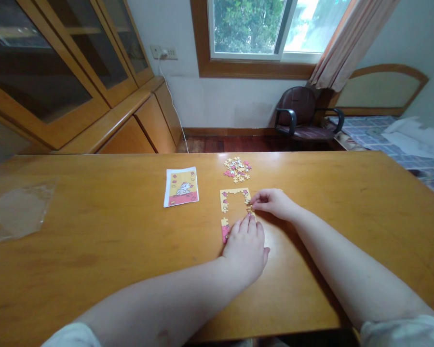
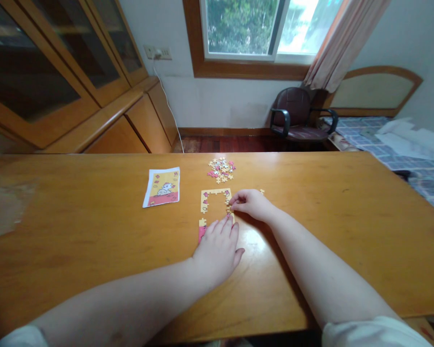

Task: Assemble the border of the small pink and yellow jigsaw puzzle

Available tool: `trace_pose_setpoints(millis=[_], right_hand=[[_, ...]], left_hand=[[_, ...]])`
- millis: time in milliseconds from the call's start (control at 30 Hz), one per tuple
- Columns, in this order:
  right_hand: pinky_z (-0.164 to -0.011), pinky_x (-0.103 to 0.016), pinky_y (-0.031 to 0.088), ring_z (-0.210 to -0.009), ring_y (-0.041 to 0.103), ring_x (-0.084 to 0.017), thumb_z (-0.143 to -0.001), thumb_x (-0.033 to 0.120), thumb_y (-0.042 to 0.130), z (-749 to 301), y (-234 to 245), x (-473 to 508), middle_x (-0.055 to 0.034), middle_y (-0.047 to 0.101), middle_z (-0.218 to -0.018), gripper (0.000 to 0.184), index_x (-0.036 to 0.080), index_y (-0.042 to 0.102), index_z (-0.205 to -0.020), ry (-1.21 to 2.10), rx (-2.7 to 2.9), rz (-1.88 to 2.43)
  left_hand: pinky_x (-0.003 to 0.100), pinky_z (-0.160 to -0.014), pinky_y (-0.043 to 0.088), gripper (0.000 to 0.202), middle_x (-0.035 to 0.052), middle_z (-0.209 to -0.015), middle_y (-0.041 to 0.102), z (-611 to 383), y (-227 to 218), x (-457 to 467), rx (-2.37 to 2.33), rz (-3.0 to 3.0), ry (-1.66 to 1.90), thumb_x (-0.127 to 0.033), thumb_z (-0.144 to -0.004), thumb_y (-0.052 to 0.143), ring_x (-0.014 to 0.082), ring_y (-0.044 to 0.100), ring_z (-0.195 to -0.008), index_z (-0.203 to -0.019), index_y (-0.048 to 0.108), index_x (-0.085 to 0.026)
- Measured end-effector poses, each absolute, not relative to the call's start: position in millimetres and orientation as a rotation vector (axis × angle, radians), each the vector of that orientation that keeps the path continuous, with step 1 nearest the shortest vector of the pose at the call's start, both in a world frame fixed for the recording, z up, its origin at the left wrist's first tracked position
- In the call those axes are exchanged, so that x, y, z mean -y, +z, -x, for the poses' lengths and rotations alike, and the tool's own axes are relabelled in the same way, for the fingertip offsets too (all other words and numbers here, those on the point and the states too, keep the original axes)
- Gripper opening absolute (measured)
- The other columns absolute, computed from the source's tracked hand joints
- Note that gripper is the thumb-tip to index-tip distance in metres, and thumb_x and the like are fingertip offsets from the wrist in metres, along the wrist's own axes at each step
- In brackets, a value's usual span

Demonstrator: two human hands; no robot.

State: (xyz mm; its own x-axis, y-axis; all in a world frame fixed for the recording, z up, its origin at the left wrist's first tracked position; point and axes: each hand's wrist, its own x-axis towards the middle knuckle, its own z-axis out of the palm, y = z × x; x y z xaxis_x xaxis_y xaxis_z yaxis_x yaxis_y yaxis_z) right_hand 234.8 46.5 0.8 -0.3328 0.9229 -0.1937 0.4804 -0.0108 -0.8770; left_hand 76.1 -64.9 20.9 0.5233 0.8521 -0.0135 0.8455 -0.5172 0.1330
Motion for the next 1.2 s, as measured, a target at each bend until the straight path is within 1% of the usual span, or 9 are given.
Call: trace_pose_setpoints(millis=[133,267,500,667,767,1000,1200], right_hand=[[-0.071,-0.028,0.05,-0.069,0.062,-0.014,-0.065,0.034,0.074,-236.8,-0.8,-47.1,-0.0012,0.069,-0.073,0.024,0.017,0.071,-0.082,1.339,1.822,1.421],[-0.069,-0.027,0.049,-0.068,0.061,-0.014,-0.066,0.033,0.073,-236.5,0.6,-46.5,-0.0009,0.069,-0.073,0.022,0.018,0.071,-0.082,1.295,1.87,1.428],[-0.061,-0.024,0.044,-0.062,0.057,-0.012,-0.073,0.029,0.068,-233.4,1.6,-43.4,-0.0003,0.069,-0.073,0.016,0.019,0.072,-0.084,1.026,2.016,1.484],[-0.057,-0.023,0.041,-0.057,0.053,-0.011,-0.076,0.028,0.064,-231.1,3.1,-40.1,0.0005,0.068,-0.071,0.013,0.021,0.072,-0.084,0.85,2.101,1.513],[-0.057,-0.023,0.04,-0.057,0.052,-0.011,-0.076,0.028,0.064,-229.9,4.1,-38.2,0.0006,0.067,-0.069,0.011,0.022,0.072,-0.082,0.756,2.129,1.509],[-0.06,-0.023,0.041,-0.059,0.053,-0.011,-0.078,0.027,0.064,-229.3,3.3,-37.7,0.0001,0.067,-0.072,0.011,0.022,0.072,-0.082,0.732,2.15,1.493],[-0.061,-0.023,0.041,-0.06,0.054,-0.011,-0.078,0.027,0.064,-228.8,3.1,-36.9,0.0001,0.067,-0.071,0.011,0.022,0.072,-0.082,0.71,2.154,1.496]], left_hand=[[0.043,-0.107,0.035,0.052,0.0204,-0.139,0.048,-75.4,21.4,63.9,-1.445,-2.636,0.079,-0.044,-0.087,0.051,0.0307,0.043,-0.13,-0.123,0.055,-0.007],[0.042,-0.109,0.032,0.057,0.022,-0.139,0.048,-74.8,17.1,62.3,-1.431,-2.666,0.087,-0.044,-0.087,0.05,0.0299,0.042,-0.131,-0.127,0.052,-0.004],[0.043,-0.113,0.028,0.064,0.0223,-0.143,0.043,-75.0,13.0,60.5,-1.429,-2.67,0.067,-0.046,-0.088,0.047,0.0299,0.037,-0.136,-0.135,0.045,-0.002],[0.045,-0.114,0.025,0.066,0.0193,-0.145,0.042,-75.0,12.2,59.7,-1.456,-2.619,0.082,-0.047,-0.088,0.046,0.0293,0.031,-0.139,-0.139,0.043,-0.005],[0.047,-0.113,0.025,0.067,0.0194,-0.146,0.041,-75.1,11.2,59.7,-1.464,-2.607,0.088,-0.048,-0.088,0.047,0.0306,0.03,-0.139,-0.139,0.042,-0.006],[0.049,-0.113,0.024,0.066,0.0196,-0.146,0.04,-75.5,11.4,58.7,-1.443,-2.587,0.076,-0.048,-0.089,0.045,0.0315,0.032,-0.137,-0.14,0.042,-0.006],[0.05,-0.113,0.023,0.066,0.019,-0.147,0.039,-75.4,12.3,58.1,-1.438,-2.591,0.074,-0.048,-0.089,0.046,0.0311,0.031,-0.138,-0.14,0.041,-0.007]])
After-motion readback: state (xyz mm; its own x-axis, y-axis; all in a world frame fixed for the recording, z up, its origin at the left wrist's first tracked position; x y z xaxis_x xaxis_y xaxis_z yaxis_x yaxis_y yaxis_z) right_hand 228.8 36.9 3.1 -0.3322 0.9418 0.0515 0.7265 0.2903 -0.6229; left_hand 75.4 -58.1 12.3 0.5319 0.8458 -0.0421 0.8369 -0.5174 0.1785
